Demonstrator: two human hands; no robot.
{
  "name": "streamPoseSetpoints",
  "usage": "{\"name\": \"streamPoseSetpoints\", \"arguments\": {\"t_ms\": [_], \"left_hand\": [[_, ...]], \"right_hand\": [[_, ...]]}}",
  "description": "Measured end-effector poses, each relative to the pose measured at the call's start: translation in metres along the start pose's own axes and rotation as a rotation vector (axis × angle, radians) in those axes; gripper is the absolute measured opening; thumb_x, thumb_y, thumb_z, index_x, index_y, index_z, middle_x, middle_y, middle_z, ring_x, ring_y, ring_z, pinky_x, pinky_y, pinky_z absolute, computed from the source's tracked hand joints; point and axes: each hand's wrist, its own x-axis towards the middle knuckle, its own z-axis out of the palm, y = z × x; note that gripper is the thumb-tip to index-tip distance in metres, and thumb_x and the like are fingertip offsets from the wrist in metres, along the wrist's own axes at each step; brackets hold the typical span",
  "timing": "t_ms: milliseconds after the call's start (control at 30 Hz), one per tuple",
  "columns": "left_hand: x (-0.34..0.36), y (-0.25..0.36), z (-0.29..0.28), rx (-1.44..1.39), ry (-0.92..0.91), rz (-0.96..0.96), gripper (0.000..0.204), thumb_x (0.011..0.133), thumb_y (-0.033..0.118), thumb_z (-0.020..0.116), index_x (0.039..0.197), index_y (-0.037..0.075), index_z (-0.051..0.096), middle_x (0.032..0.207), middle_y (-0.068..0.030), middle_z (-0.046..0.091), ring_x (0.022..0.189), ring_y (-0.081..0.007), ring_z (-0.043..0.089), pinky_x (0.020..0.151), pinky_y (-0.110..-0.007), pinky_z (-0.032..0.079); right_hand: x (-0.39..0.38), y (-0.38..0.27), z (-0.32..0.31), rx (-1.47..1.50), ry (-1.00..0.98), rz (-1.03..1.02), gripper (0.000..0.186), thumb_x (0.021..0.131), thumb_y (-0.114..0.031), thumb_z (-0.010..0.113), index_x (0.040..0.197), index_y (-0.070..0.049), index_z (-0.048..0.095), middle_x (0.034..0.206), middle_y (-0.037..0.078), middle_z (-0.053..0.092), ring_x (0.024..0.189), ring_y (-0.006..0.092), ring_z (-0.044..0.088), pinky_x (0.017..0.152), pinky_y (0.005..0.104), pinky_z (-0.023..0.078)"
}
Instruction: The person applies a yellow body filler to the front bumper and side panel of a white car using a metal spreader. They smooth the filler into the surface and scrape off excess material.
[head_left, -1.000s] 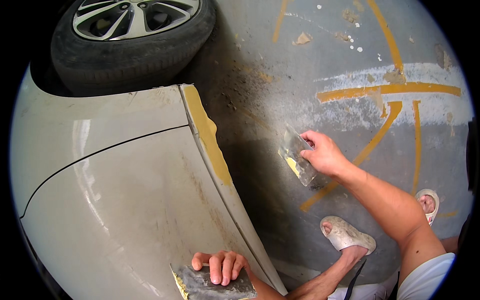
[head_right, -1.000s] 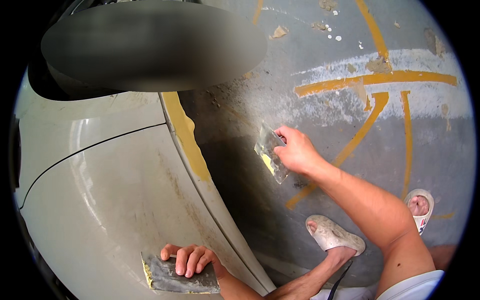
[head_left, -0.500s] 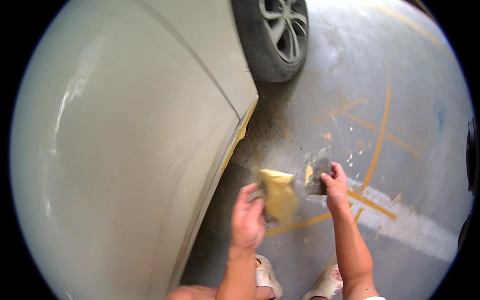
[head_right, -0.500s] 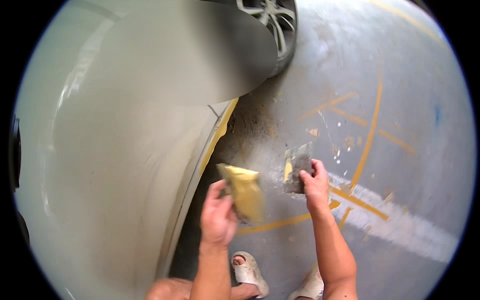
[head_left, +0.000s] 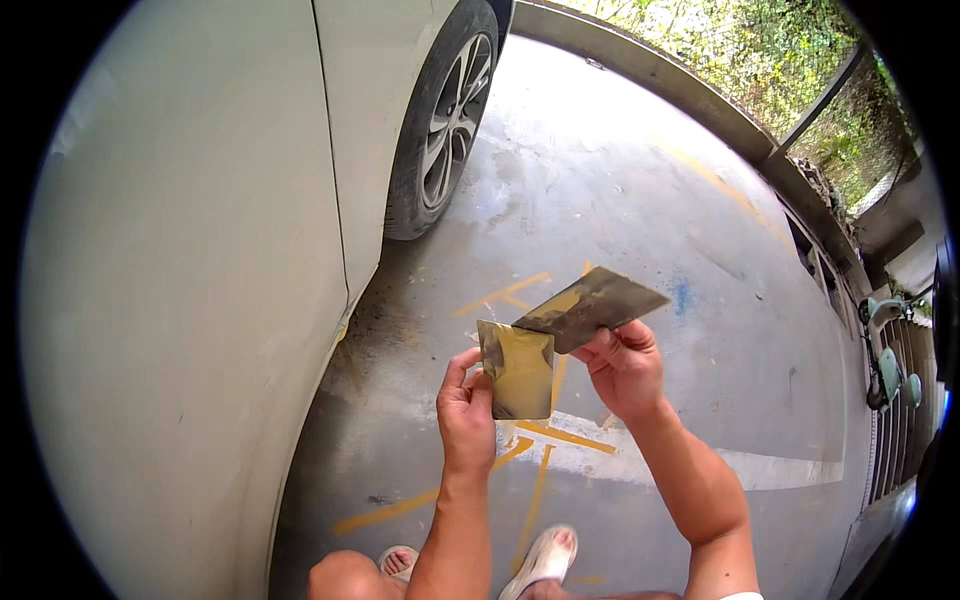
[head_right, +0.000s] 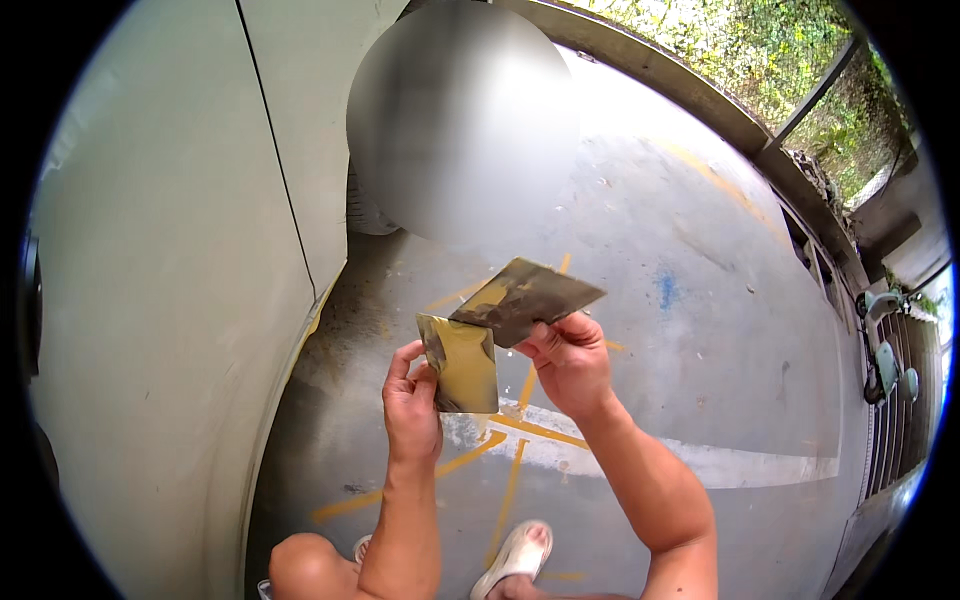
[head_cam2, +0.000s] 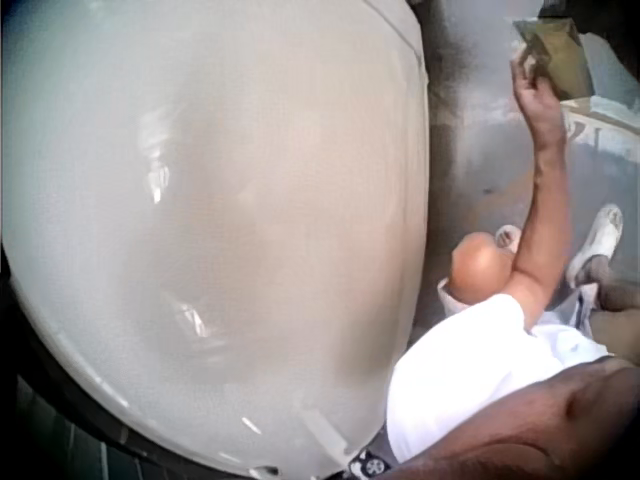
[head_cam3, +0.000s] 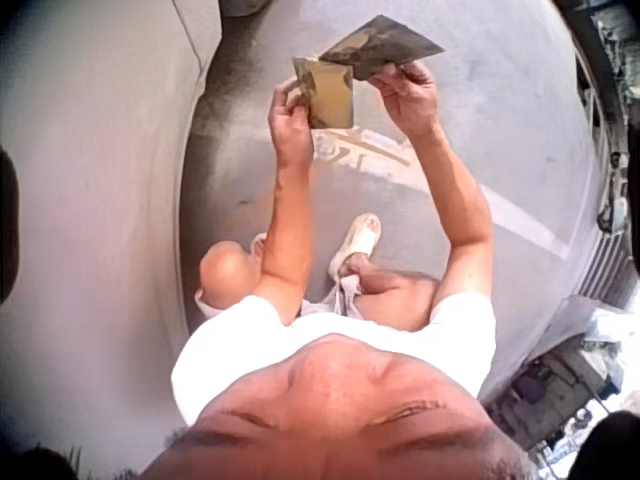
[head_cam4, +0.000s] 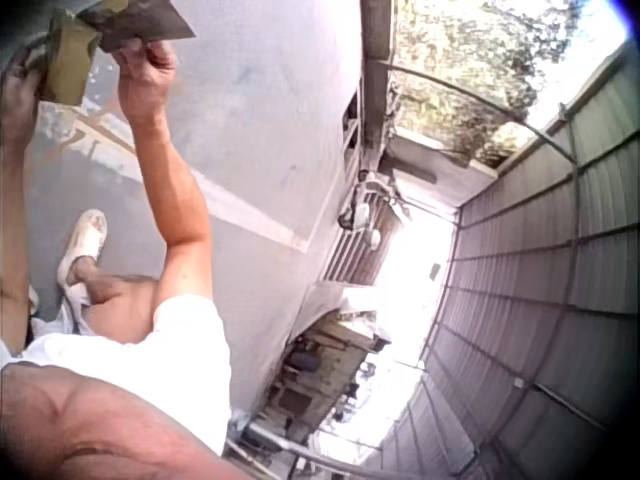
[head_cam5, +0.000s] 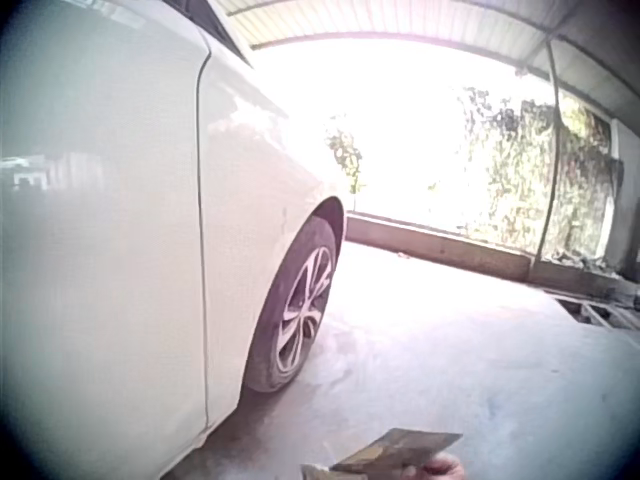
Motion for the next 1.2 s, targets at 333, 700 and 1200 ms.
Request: {"name": "streamPoseSetpoints", "arguments": {"t_ms": [333,700,1200], "left_hand": [[0.039,-0.003,-0.028,0.23,0.034,-0.049,0.026,0.092,-0.002,0.045,0.118,0.0,0.051,0.089,-0.0058,0.065,0.079,-0.0085,0.058,0.073,-0.022,0.047],[0.034,-0.028,-0.058,0.042,-0.26,-0.403,0.03,0.092,0.002,0.044,0.122,0.005,0.049,0.098,-0.0075,0.066,0.089,-0.011,0.06,0.079,-0.024,0.047],[0.024,-0.071,-0.036,0.181,0.265,0.263,0.045,0.099,0.009,0.041,0.141,0.015,0.027,0.079,0.0039,0.05,0.06,-0.0011,0.035,0.053,-0.017,0.031]], "right_hand": [[0.031,0.022,-0.055,-1.833,-0.608,0.346,0.037,0.08,0.006,0.058,0.113,-0.009,0.065,0.092,0.013,0.067,0.079,0.0176,0.065,0.071,0.0285,0.051],[0.071,0.059,-0.073,-0.186,-0.255,0.936,0.063,0.086,-0.001,0.058,0.142,0.0,0.029,0.074,0.0,0.053,0.066,0.0044,0.051,0.059,0.0189,0.042],[-0.017,0.099,-0.103,-0.267,-0.065,0.735,0.017,0.09,0.005,0.051,0.107,0.001,0.055,0.096,0.004,0.064,0.083,0.0084,0.059,0.078,0.022,0.046]]}}
